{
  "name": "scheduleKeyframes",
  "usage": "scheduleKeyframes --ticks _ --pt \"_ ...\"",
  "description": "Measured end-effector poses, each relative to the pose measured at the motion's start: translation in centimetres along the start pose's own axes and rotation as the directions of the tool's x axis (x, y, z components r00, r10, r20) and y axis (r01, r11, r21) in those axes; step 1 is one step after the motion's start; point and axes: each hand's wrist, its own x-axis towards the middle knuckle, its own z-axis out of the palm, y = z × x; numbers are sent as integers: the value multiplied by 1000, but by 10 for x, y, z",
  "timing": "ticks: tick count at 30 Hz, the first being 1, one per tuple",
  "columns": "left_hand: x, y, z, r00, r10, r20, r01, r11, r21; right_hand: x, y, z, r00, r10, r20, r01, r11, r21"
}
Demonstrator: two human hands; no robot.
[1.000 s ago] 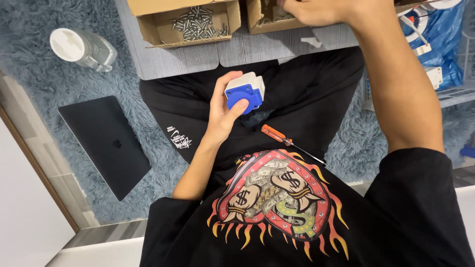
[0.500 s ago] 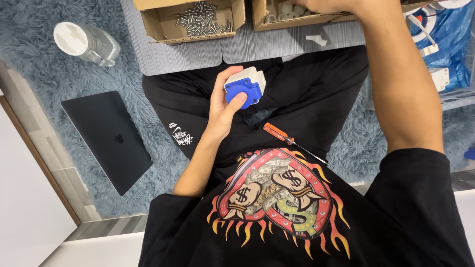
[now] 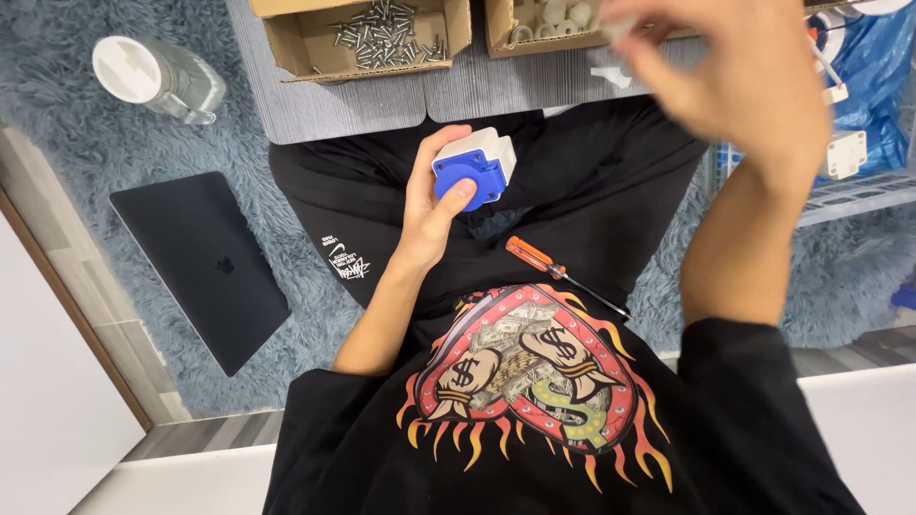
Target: The person assembles a blue electrical outlet by inserting a black internal component and a white faceplate. They then use an orange screwdriver to tighten screws on the blue cover, securing the assembly.
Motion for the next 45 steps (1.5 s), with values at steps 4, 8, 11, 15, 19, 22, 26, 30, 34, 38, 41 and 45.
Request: scheduleKeyframes --ticks 4,8,11,15,19,22,26,30,34,38,41,45 --pt "0 4 1 1000 3 -4 -3 1000 12 -3 -35 29 983 -92 -161 135 949 283" --pt "-3 5 0 1000 24 10 -24 999 23 -19 -51 79 972 63 -228 77 828 556" --pt "0 -9 -5 999 53 3 -53 999 -14 -25 -53 109 954 123 -272 91 747 659" --pt "3 -15 -11 998 62 5 -62 997 -36 -29 -63 126 943 155 -296 106 701 705" --pt "1 -16 -12 998 63 8 -63 998 -30 -34 -66 127 949 136 -286 92 745 661" --pt "2 -17 -13 998 67 14 -67 998 -23 -35 -67 127 950 140 -281 85 747 659" --pt "0 -22 -12 997 67 31 -67 997 -29 -38 -68 128 947 142 -290 85 758 647" --pt "0 -24 -11 996 80 48 -80 997 -3 -38 -70 124 949 156 -274 57 769 637" --pt "2 -24 -10 994 93 58 -95 995 35 -41 -63 131 943 160 -291 69 761 645" --pt "2 -24 -8 992 101 76 -105 993 48 -50 -55 148 929 222 -296 66 687 723" --pt "2 -29 -10 991 97 89 -102 993 55 -55 -52 159 925 256 -279 47 653 756" --pt "1 -38 -12 992 88 89 -93 994 51 -63 -48 175 912 323 -252 14 589 808"
